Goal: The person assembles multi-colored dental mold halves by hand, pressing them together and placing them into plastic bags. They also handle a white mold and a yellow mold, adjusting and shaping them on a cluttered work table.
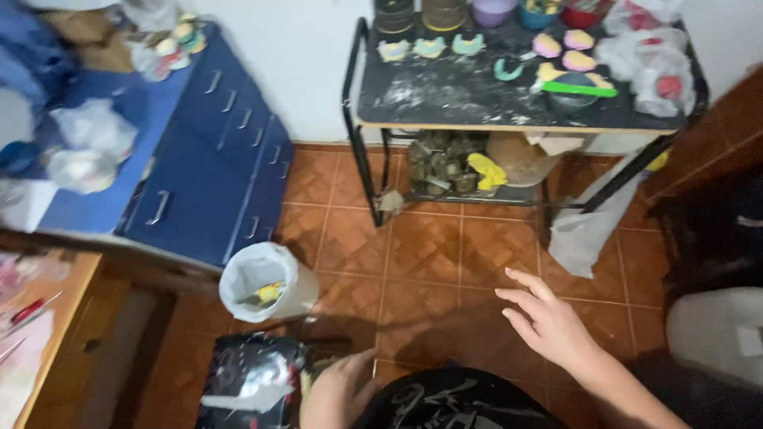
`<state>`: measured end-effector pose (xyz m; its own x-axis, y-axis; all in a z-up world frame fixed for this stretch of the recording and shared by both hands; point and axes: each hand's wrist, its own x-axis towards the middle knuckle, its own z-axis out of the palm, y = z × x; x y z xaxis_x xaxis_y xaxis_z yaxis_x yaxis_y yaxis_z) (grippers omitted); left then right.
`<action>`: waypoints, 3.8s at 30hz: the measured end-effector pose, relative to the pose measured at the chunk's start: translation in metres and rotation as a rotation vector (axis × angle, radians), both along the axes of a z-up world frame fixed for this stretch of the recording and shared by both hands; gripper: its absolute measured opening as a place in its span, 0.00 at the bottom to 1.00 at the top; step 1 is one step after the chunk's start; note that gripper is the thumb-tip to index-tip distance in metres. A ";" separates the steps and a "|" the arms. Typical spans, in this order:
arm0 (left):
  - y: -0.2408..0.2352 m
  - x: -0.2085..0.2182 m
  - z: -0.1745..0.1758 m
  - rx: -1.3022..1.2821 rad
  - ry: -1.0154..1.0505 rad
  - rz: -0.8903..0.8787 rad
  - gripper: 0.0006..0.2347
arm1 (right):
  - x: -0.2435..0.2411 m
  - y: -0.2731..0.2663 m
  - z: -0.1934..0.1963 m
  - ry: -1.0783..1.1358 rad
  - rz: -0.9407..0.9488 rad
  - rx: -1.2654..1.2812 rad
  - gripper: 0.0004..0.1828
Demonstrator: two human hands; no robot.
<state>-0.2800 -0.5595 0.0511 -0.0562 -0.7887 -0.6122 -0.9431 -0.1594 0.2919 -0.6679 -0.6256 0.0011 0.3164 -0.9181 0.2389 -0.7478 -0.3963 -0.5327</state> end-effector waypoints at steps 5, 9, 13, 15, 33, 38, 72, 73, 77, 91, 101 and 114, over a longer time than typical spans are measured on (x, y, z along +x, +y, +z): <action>-0.075 -0.014 -0.040 -0.359 0.380 -0.205 0.21 | -0.034 -0.034 -0.003 -0.036 -0.208 0.124 0.17; -0.162 -0.046 0.028 -0.130 0.324 -0.166 0.17 | -0.044 -0.077 -0.017 -0.087 -0.217 0.043 0.17; -0.240 -0.035 -0.066 -0.368 0.343 -0.274 0.17 | -0.042 -0.140 -0.025 -0.065 -0.284 0.046 0.18; -0.293 -0.039 -0.067 -0.520 0.532 -0.351 0.14 | -0.039 -0.181 -0.026 -0.014 -0.266 0.013 0.20; -0.586 -0.010 -0.057 -0.260 0.553 -0.361 0.13 | 0.000 -0.646 -0.074 0.048 -0.387 -0.117 0.10; -0.600 -0.013 -0.047 -0.293 0.587 -0.312 0.13 | -0.009 -0.739 -0.069 0.292 -0.103 0.125 0.37; -0.685 -0.202 -0.014 0.389 1.573 0.144 0.24 | 0.012 -0.521 0.025 -0.887 -0.331 -0.108 0.61; -0.683 -0.205 -0.018 0.386 1.567 0.152 0.24 | 0.014 -0.514 0.026 -0.894 -0.327 -0.102 0.61; -0.676 -0.220 -0.014 0.491 1.621 0.019 0.26 | 0.012 -0.490 0.030 -1.030 -0.439 -0.196 0.51; -0.637 -0.370 0.004 0.465 1.633 0.078 0.25 | -0.141 -0.463 0.016 -1.232 -0.363 -0.224 0.50; -0.616 -0.492 -0.010 0.437 1.493 0.041 0.24 | -0.269 -0.441 0.023 -1.353 -0.488 -0.100 0.47; -0.803 -0.684 -0.114 -0.414 0.729 -0.593 0.12 | -0.381 -0.368 -0.060 -1.459 -0.881 -0.339 0.48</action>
<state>-0.9642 -1.3623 -0.0625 -0.7549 -0.6546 0.0399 -0.4091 0.5176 0.7514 -1.0492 -0.9935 -0.0590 -0.8433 -0.5351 0.0511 0.1969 -0.3960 -0.8969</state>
